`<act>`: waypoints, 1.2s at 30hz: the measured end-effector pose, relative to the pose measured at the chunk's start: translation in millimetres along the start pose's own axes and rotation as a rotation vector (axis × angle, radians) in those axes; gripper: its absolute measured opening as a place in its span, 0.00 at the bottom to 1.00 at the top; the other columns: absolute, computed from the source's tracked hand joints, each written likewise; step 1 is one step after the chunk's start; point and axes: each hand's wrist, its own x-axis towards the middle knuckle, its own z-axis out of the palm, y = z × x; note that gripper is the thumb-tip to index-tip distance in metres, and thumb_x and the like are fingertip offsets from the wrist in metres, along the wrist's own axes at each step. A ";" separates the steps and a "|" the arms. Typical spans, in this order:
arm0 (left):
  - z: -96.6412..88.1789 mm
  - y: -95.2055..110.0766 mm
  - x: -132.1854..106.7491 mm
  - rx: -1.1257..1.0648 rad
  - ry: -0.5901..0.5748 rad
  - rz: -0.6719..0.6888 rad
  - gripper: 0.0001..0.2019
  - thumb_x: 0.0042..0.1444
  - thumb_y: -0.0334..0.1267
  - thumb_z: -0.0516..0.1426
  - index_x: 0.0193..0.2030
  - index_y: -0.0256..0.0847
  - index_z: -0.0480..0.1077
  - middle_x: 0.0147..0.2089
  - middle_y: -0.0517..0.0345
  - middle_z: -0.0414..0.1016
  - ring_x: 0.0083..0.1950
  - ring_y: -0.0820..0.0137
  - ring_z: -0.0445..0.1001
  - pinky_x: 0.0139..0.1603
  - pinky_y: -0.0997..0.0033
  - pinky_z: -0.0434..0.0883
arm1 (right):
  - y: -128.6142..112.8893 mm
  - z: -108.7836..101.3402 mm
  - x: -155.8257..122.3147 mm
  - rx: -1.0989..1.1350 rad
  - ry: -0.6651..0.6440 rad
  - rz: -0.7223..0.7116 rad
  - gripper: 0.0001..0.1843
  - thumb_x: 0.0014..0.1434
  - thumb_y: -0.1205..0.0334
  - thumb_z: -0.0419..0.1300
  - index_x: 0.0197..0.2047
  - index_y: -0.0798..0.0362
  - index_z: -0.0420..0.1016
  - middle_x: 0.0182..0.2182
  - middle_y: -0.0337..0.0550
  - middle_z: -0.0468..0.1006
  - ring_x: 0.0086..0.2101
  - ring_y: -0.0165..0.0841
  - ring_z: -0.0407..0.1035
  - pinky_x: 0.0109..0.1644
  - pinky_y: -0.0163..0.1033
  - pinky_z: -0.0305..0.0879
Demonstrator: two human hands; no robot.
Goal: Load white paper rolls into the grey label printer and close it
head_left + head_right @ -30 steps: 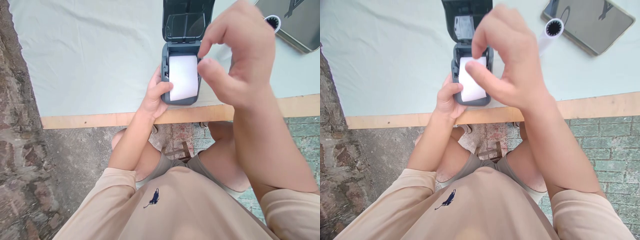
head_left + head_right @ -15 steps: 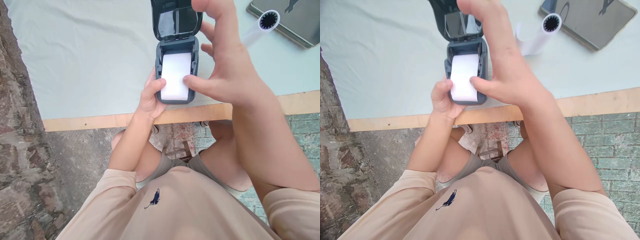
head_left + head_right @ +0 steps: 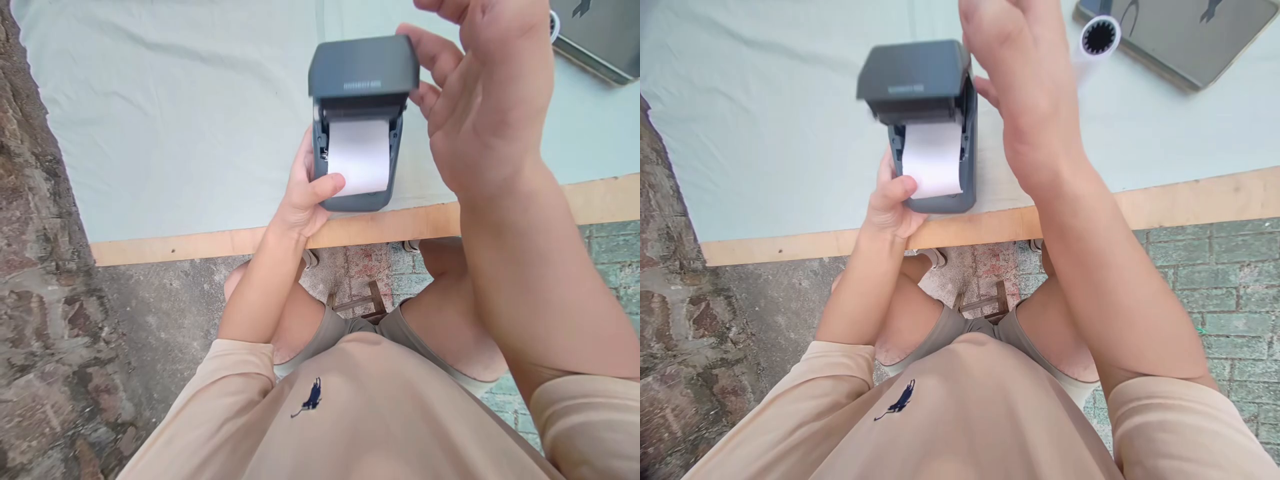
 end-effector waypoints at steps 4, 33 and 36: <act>1.6 0.8 0.0 -0.006 0.022 -0.002 0.29 0.42 0.51 0.62 0.52 0.51 0.64 0.47 0.57 0.74 0.59 0.60 0.70 0.57 0.63 0.70 | 0.2 3.9 -3.9 0.148 0.044 -0.052 0.18 0.57 0.58 0.48 0.51 0.52 0.61 0.54 0.41 0.63 0.56 0.29 0.59 0.59 0.37 0.63; 11.6 3.9 5.8 0.078 0.265 -0.101 0.14 0.54 0.52 0.50 0.34 0.46 0.69 0.38 0.57 0.78 0.64 0.60 0.64 0.62 0.62 0.69 | 4.0 -5.4 -12.9 -0.047 -0.335 0.018 0.41 0.41 0.69 0.63 0.58 0.42 0.56 0.57 0.35 0.61 0.49 0.30 0.65 0.45 0.34 0.70; 11.9 5.6 5.5 0.044 0.240 -0.088 0.15 0.56 0.51 0.48 0.37 0.45 0.69 0.39 0.57 0.76 0.66 0.60 0.62 0.62 0.58 0.68 | -0.9 -4.0 -13.8 -0.114 -0.236 -0.035 0.34 0.46 0.68 0.59 0.57 0.43 0.58 0.58 0.31 0.60 0.56 0.28 0.60 0.50 0.32 0.69</act>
